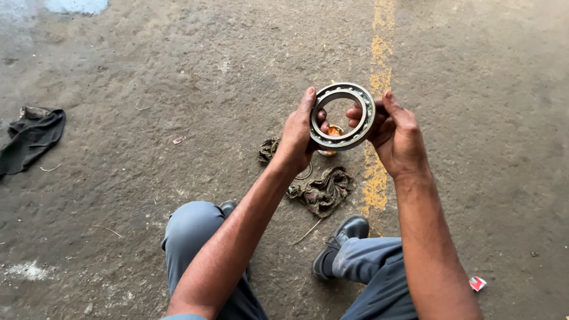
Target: Cleaning and inspecting a mechanical bearing and metal rings using a rag and lubricant.
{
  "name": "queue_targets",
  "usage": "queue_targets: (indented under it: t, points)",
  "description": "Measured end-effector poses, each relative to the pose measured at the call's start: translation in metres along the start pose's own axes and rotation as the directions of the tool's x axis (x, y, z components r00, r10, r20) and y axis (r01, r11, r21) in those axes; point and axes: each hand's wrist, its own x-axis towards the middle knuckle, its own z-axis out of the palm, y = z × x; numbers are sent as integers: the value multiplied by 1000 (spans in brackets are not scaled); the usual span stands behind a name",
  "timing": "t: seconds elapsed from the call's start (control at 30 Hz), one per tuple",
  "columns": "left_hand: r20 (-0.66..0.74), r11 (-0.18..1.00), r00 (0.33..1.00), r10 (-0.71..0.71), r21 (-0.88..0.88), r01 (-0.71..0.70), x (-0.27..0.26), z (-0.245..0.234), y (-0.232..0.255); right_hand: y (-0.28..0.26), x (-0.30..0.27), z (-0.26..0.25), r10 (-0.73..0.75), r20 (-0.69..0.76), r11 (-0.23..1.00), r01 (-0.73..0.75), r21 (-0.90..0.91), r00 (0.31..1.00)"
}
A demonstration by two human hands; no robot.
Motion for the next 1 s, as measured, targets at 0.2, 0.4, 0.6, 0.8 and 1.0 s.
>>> queue_targets:
  t: [0.2, 0.4, 0.6, 0.8, 1.0]
  points:
    - [17, 984, 999, 44, 172, -46, 1, -6, 2, 0, 1, 5, 7, -67, 982, -20, -188, 998]
    - [64, 756, 972, 225, 619, -215, -3, -5, 12, 4, 5, 2, -62, -76, 889, 21, -458, 995]
    - [44, 686, 933, 358, 666, -295, -7, -4, 18, 4, 2, 14, -57, -27, 843, 34, -537, 998]
    - [0, 733, 893, 450, 571, -369, -3, -8, 17, 28, -4, 33, -77, -59, 860, 37, -510, 995]
    - [-35, 752, 834, 550, 455, -477, -16, -5, 20, 50, -15, 60, -48, -147, 926, -11, -379, 988]
